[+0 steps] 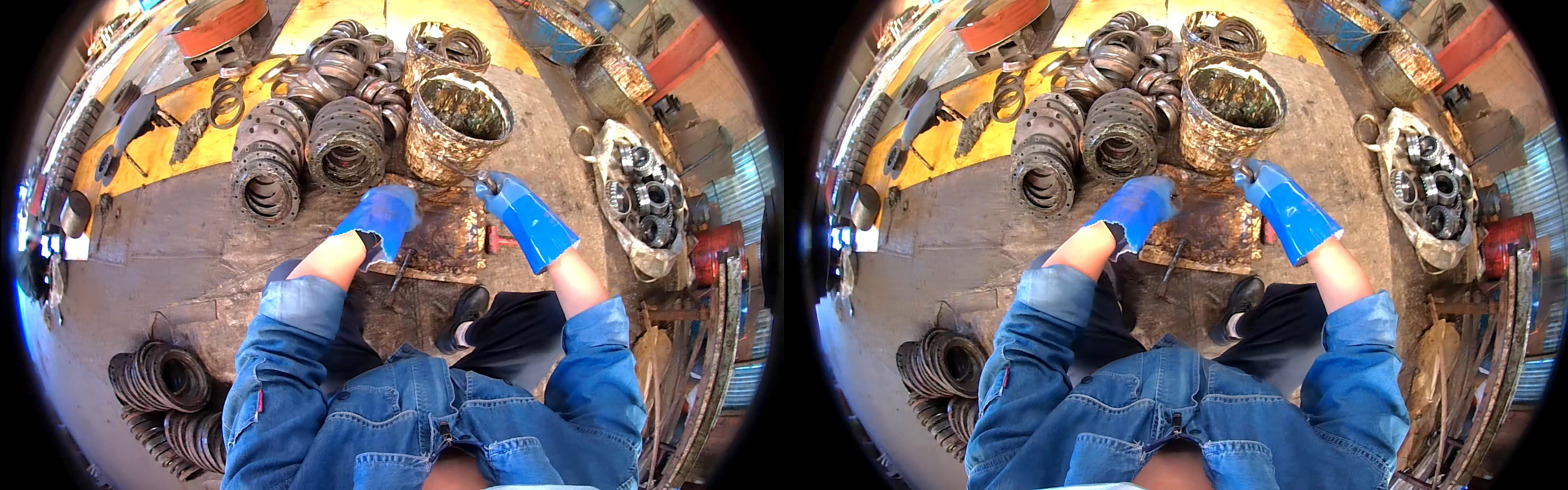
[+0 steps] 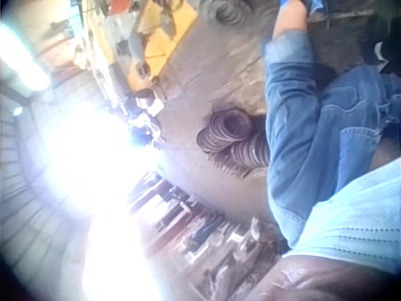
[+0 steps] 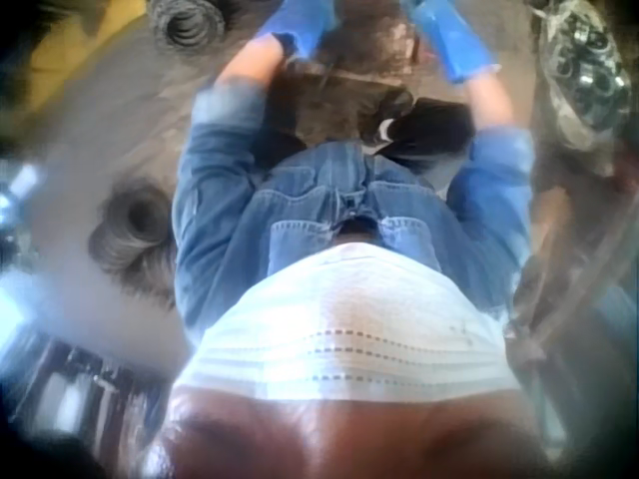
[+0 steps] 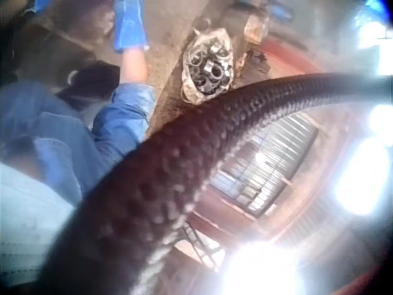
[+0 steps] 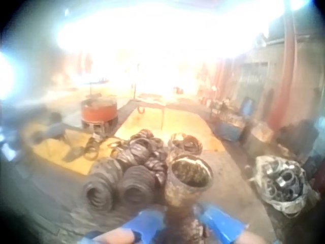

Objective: The person cleans and applies grease to several large metal rings using a scraper and a hammer by a bucket of lubricant.

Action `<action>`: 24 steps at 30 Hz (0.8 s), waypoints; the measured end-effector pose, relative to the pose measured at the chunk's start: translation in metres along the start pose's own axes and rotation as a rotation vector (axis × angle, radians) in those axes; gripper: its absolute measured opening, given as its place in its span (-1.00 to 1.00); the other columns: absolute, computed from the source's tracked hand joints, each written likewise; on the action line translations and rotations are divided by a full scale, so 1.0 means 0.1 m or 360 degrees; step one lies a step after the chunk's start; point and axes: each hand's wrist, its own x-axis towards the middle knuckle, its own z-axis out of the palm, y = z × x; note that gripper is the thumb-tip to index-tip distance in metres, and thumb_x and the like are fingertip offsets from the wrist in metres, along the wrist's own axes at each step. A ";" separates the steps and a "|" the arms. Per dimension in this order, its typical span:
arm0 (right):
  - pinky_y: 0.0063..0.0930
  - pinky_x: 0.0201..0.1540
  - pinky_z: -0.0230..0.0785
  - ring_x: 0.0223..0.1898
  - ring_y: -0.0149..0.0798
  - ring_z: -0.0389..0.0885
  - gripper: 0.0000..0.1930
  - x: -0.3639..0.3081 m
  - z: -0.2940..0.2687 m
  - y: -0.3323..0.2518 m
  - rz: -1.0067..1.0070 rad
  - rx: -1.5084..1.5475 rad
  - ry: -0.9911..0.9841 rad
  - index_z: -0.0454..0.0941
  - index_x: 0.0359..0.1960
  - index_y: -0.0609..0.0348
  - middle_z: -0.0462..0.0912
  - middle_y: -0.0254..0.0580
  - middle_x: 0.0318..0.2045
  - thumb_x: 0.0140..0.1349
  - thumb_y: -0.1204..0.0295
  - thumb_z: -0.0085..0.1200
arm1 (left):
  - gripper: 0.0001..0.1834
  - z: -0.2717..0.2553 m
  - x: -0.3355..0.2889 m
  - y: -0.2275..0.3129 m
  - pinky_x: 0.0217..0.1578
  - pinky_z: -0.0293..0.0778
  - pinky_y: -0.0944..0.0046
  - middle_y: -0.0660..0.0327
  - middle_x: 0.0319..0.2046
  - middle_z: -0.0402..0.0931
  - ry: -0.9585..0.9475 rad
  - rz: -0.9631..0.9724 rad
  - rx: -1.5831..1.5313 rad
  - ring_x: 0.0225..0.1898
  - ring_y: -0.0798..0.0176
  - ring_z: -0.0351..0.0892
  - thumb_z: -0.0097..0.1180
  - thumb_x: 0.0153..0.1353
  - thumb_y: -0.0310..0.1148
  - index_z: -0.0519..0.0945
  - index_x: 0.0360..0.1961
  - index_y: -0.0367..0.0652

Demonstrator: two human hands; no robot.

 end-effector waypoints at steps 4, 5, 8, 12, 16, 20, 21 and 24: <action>-0.24 -0.17 0.38 -0.29 -0.16 0.60 -0.58 0.09 0.08 -0.26 0.0255 0.0472 -0.0389 0.58 -0.14 0.19 0.65 -0.04 -0.37 0.26 0.06 0.00 | -0.62 0.16 -0.01 -0.64 -0.07 0.48 0.02 -0.08 -0.18 0.61 0.0026 -0.0060 -0.0145 -0.10 -0.14 0.59 0.08 0.11 -0.12 0.65 -0.14 -0.11; -0.25 -0.17 0.37 -0.31 -0.17 0.59 -0.57 0.14 0.08 -0.31 0.0287 0.0490 -0.0444 0.57 -0.15 0.21 0.65 -0.05 -0.39 0.26 0.05 0.01 | -0.62 0.07 -0.05 -0.73 -0.08 0.48 0.01 -0.08 -0.18 0.61 -0.0011 -0.0091 -0.0114 -0.10 -0.14 0.59 0.09 0.11 -0.12 0.64 -0.14 -0.12; -0.26 -0.16 0.38 -0.31 -0.17 0.60 -0.54 0.53 0.19 -0.33 0.0217 0.0304 -0.0394 0.57 -0.13 0.22 0.65 -0.04 -0.40 0.26 0.04 -0.01 | -0.64 -0.09 -0.04 -1.05 -0.16 0.47 0.02 -0.07 -0.22 0.62 -0.0054 -0.0167 -0.0060 -0.15 -0.11 0.60 0.10 0.10 -0.14 0.64 -0.18 -0.14; -0.29 -0.24 0.40 -0.35 -0.21 0.60 -0.62 1.11 0.15 -0.65 0.0036 0.0456 -0.0356 0.56 -0.09 0.20 0.64 -0.09 -0.42 0.29 0.13 0.02 | -0.71 0.01 0.07 -1.56 -0.41 0.43 0.21 0.08 -0.41 0.63 -0.0131 -0.0428 -0.0664 -0.41 0.15 0.58 0.16 0.11 -0.20 0.65 -0.26 -0.19; -0.33 -0.30 0.38 -0.38 -0.27 0.57 -0.65 1.81 0.09 -1.13 -0.0143 0.0169 -0.0379 0.55 -0.07 0.20 0.63 -0.13 -0.46 0.31 0.18 0.02 | -0.71 0.65 0.35 -2.11 -0.56 0.37 0.31 0.23 -0.53 0.56 -0.0142 -0.0460 -0.1361 -0.60 0.35 0.45 0.20 0.10 -0.19 0.61 -0.33 -0.23; -0.22 0.04 0.37 -0.15 -0.17 0.60 -0.48 2.21 0.04 -1.25 -0.0244 0.0019 -0.0480 0.50 0.07 0.16 0.65 -0.06 -0.21 0.29 -0.01 0.02 | -0.73 1.00 0.60 -2.05 -0.52 0.38 0.37 0.25 -0.47 0.58 -0.0344 -0.0515 -0.1817 -0.53 0.39 0.47 0.21 0.13 -0.25 0.61 -0.23 -0.21; -0.21 0.06 0.36 -0.13 -0.16 0.60 -0.48 2.30 0.01 -1.31 -0.0246 -0.0018 -0.0528 0.52 0.06 0.16 0.65 -0.04 -0.17 0.28 -0.01 0.02 | -0.73 1.06 0.62 -2.04 -0.51 0.39 0.38 0.25 -0.45 0.58 -0.0374 -0.0505 -0.1919 -0.51 0.40 0.48 0.21 0.13 -0.26 0.61 -0.21 -0.21; -0.24 0.04 0.37 -0.05 -0.12 0.59 -0.34 2.17 -0.19 -1.68 -0.0068 -0.0127 -0.0349 0.53 0.07 0.17 0.66 0.01 -0.16 0.21 -0.17 0.00 | -0.68 1.19 0.59 -1.97 -0.47 0.40 0.40 0.26 -0.41 0.59 -0.0371 -0.0497 -0.1903 -0.45 0.42 0.51 0.23 0.13 -0.24 0.60 -0.17 -0.23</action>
